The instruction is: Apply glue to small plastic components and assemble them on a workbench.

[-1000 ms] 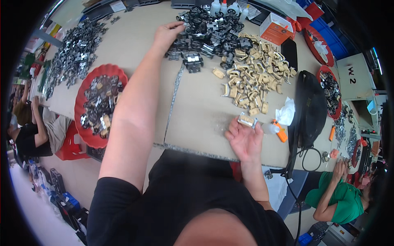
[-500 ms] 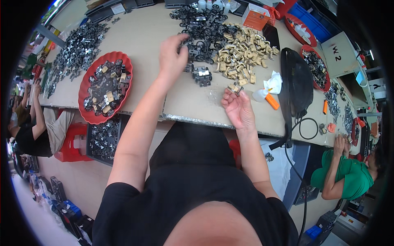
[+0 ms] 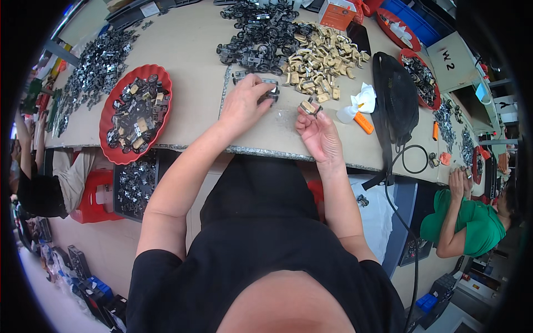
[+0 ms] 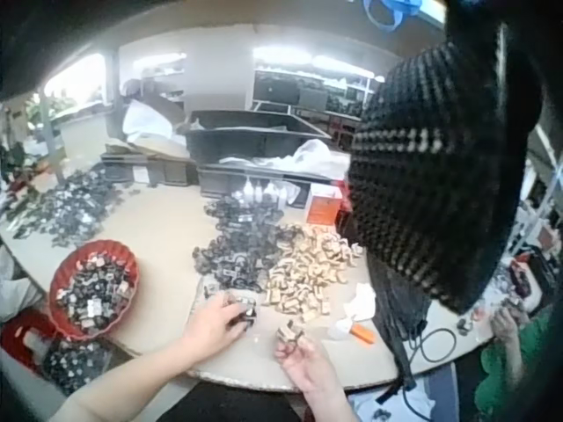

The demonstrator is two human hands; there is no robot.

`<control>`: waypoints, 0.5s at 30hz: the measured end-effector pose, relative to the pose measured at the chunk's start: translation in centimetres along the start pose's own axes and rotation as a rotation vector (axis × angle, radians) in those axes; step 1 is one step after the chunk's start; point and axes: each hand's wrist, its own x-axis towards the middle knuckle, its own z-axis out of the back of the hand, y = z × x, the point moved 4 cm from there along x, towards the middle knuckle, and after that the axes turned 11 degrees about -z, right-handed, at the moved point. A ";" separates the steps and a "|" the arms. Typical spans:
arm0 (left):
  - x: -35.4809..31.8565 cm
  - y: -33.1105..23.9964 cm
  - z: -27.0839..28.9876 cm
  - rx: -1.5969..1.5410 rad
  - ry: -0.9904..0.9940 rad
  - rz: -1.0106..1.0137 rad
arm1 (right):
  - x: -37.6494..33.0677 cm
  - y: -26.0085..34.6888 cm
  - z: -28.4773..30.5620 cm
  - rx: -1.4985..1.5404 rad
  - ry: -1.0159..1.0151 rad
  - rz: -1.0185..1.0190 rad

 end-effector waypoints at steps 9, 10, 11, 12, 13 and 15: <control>-2.1 0.9 1.8 -0.212 -0.204 0.045 | -0.1 0.0 -0.6 0.002 0.021 -0.025; -2.2 1.1 1.5 -0.192 -0.196 0.074 | -0.1 0.1 -0.6 -0.010 0.018 -0.021; -2.4 1.4 1.1 -0.173 -0.187 0.103 | 0.0 0.1 -0.7 -0.022 0.015 -0.017; -2.5 1.7 0.7 -0.156 -0.179 0.132 | 0.0 0.1 -0.7 -0.026 0.021 -0.019; -2.5 1.8 0.5 -0.134 -0.194 0.100 | 0.0 0.1 -0.7 -0.031 0.026 -0.021; -2.2 1.8 0.2 -0.091 -0.224 0.036 | 0.0 0.1 -0.7 -0.038 0.029 -0.019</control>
